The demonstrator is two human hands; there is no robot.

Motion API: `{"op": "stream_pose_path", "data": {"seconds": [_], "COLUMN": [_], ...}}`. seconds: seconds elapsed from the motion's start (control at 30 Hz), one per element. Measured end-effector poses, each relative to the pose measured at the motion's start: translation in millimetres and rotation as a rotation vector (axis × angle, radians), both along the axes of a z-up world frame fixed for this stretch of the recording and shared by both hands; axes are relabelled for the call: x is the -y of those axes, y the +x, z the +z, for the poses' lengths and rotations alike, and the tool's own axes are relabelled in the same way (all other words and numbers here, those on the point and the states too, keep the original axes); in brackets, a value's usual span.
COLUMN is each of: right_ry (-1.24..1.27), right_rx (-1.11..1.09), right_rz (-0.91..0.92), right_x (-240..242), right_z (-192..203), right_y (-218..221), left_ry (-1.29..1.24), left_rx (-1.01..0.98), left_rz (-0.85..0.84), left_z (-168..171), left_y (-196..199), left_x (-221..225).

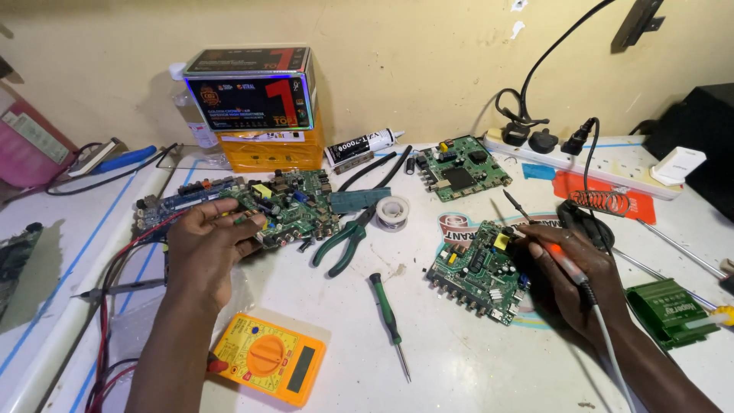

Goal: Using a heat gun and a probe to repair or desolder components on a printed circuit board at a workbench.

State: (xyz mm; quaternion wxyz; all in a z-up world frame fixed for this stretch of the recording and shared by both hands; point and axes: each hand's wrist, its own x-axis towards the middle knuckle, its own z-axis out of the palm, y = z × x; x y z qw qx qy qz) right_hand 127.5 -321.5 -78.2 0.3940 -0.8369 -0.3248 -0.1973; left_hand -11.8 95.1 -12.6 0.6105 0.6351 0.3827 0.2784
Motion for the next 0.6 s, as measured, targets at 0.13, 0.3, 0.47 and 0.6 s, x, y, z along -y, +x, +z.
{"op": "stream_pose_path", "data": {"seconds": [0.13, 0.3, 0.47, 0.6], "right_ry": [0.043, 0.361, 0.561, 0.679], "right_rx": [-0.075, -0.195, -0.391, -0.648], "right_rz": [-0.023, 0.03, 0.05, 0.043], "right_x": [-0.9, -24.2, -52.5, -70.9], "right_z": [6.5, 55.8, 92.6, 98.0], "right_y": [-2.7, -28.2, -46.3, -61.5], "left_ry": [-0.037, 0.086, 0.028, 0.01], "left_rx": [0.274, 0.446, 0.433, 0.493], "left_rz": [-0.014, -0.128, -0.243, -0.367], "left_z": [12.2, 34.5, 37.9, 22.0], "left_y": [-1.9, -5.4, -5.1, -3.6], "left_x": [10.8, 58.5, 101.5, 120.2]}}
